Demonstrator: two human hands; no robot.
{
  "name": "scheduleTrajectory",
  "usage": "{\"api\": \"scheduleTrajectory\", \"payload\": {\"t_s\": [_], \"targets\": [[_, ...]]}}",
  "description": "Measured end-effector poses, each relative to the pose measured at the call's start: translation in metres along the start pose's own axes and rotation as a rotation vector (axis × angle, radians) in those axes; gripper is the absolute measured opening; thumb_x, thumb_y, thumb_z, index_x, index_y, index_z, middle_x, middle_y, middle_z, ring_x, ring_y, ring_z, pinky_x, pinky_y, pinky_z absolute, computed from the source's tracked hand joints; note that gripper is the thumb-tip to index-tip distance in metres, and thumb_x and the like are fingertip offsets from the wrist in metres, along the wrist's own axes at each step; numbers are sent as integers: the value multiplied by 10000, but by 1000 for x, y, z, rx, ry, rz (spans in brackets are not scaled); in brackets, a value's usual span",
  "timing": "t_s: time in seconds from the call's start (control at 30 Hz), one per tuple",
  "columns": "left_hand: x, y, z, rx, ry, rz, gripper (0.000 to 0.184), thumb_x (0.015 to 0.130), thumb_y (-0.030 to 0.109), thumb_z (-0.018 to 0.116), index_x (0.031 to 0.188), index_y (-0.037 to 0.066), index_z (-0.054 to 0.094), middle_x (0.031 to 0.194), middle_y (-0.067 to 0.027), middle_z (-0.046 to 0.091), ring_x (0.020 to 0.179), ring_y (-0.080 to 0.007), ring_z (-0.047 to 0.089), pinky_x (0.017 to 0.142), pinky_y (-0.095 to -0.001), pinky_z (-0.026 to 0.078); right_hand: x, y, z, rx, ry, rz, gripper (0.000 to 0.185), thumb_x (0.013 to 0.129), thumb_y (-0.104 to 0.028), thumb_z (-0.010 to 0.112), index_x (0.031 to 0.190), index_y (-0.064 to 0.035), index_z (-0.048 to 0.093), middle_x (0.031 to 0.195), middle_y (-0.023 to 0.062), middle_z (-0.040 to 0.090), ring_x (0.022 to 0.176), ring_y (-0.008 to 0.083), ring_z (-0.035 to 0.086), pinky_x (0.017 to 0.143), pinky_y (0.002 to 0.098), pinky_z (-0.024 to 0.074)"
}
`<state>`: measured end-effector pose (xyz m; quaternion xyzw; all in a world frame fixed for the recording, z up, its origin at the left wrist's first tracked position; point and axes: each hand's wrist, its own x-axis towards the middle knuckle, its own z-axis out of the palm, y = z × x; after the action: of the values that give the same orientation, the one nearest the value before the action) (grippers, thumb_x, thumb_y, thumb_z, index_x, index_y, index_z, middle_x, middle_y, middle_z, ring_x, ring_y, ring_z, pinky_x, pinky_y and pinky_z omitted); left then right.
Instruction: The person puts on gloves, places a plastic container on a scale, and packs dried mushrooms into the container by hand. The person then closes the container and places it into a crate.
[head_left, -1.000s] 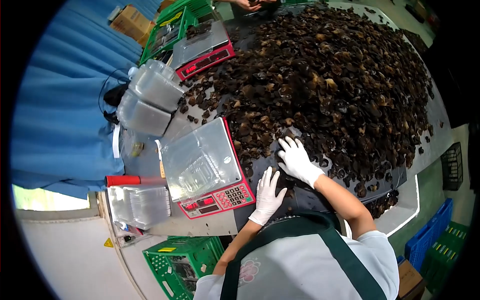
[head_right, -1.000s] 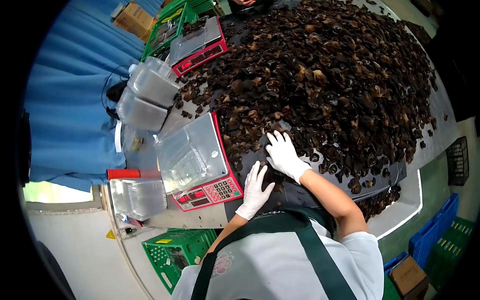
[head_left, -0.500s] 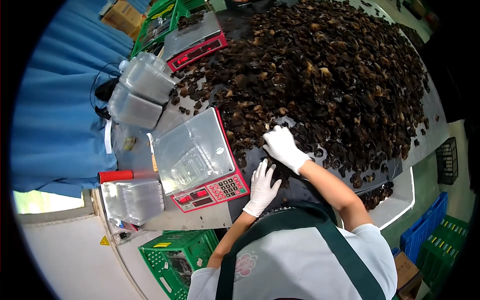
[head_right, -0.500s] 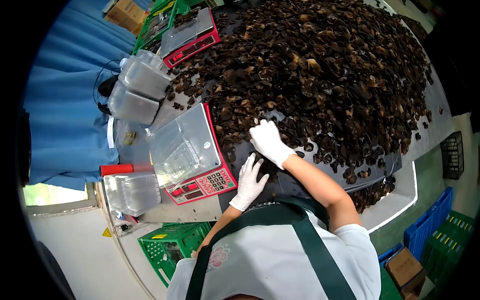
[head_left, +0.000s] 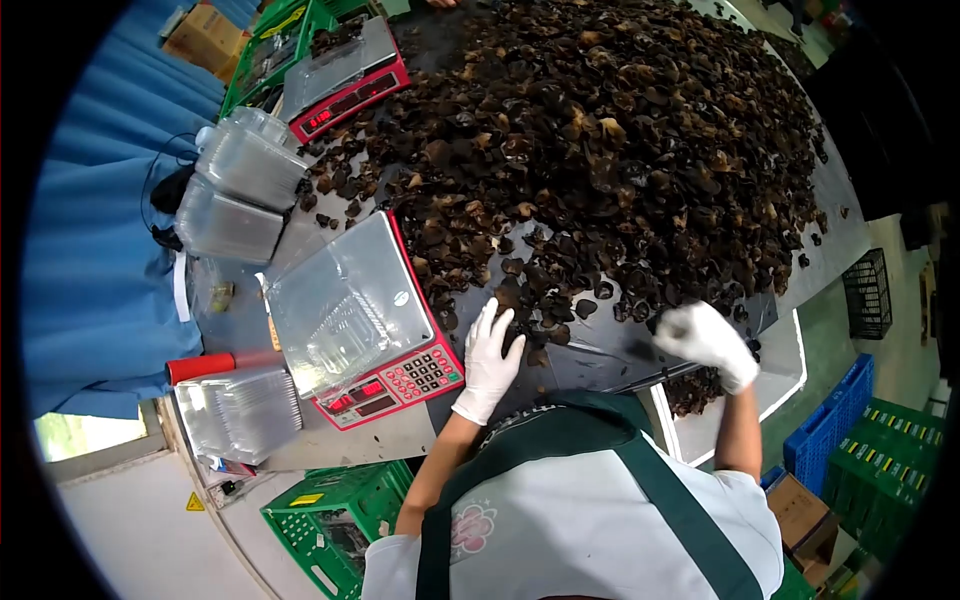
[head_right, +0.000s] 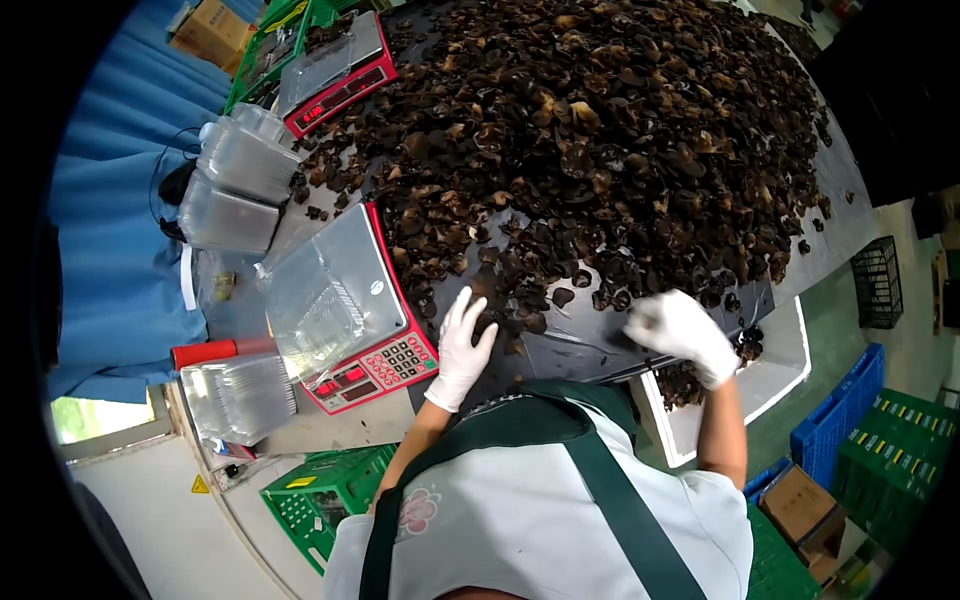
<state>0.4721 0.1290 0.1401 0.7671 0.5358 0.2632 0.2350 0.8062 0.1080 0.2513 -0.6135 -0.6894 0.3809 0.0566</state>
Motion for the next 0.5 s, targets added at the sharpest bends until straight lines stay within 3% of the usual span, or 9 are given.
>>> {"api": "scheduleTrajectory", "payload": {"t_s": [0.07,0.13,0.17,0.2,0.27,0.33,0.37,0.4,0.5], "targets": [[17,-1,2,-1,19,58,465,805,187,668,1229,52,535,1365,-195,431,1225,-374,431,1024,-438,355,-47,41,-4,-316,-117,234,254,731,-340,680,795,-95,694,658,125,638,649,285,647,606,377,522],[36,3,8,7,-1,84,540,774,229,701,1251,52,518,1375,-196,421,1242,-377,415,1031,-449,343,-74,51,-3,-483,-62,509,266,713,-349,690,844,-119,709,673,126,644,661,300,646,616,403,525],[45,8,10,17,-36,112,597,764,260,709,1284,64,493,1398,-194,395,1266,-375,389,1040,-462,326,-80,59,2,-471,-20,537,244,730,-328,682,845,-114,706,782,121,670,728,293,653,661,400,530],[54,14,13,28,-69,141,653,753,291,717,1318,75,468,1420,-192,368,1289,-374,364,1050,-474,309,-79,63,9,-471,-15,544,244,730,-328,682,845,-114,706,782,121,670,728,293,653,661,400,530],[68,24,20,95,-190,193,806,748,353,711,1421,108,341,1487,-183,263,1345,-366,290,1068,-522,260,-66,51,24,-452,341,285,244,765,-296,661,908,-101,695,966,113,668,847,287,644,741,390,525],[77,25,29,124,-242,231,812,751,345,706,1429,109,327,1489,-180,255,1324,-372,314,1064,-497,280,-31,33,36,-302,468,174,265,797,-272,639,977,-78,668,1098,99,634,956,281,616,809,372,509],[81,16,35,43,-289,209,801,756,323,701,1429,113,320,1472,-175,289,1277,-366,365,1032,-454,340,-14,23,40,-283,456,140,291,803,-275,635,1012,-73,654,1105,98,632,974,281,608,825,369,502],[82,11,39,67,-253,184,645,765,285,695,1338,115,453,1364,-141,446,1185,-316,463,955,-400,420,2,14,44,-265,442,106,318,809,-279,632,1047,-68,639,1112,97,629,992,281,601,840,366,495],[81,-11,35,-75,-68,98,272,773,229,695,1016,112,659,1035,-75,640,1020,-245,589,888,-350,479,47,-8,53,-213,441,51,376,813,-296,634,1122,-83,603,1121,104,625,1021,287,589,856,371,490]]}}
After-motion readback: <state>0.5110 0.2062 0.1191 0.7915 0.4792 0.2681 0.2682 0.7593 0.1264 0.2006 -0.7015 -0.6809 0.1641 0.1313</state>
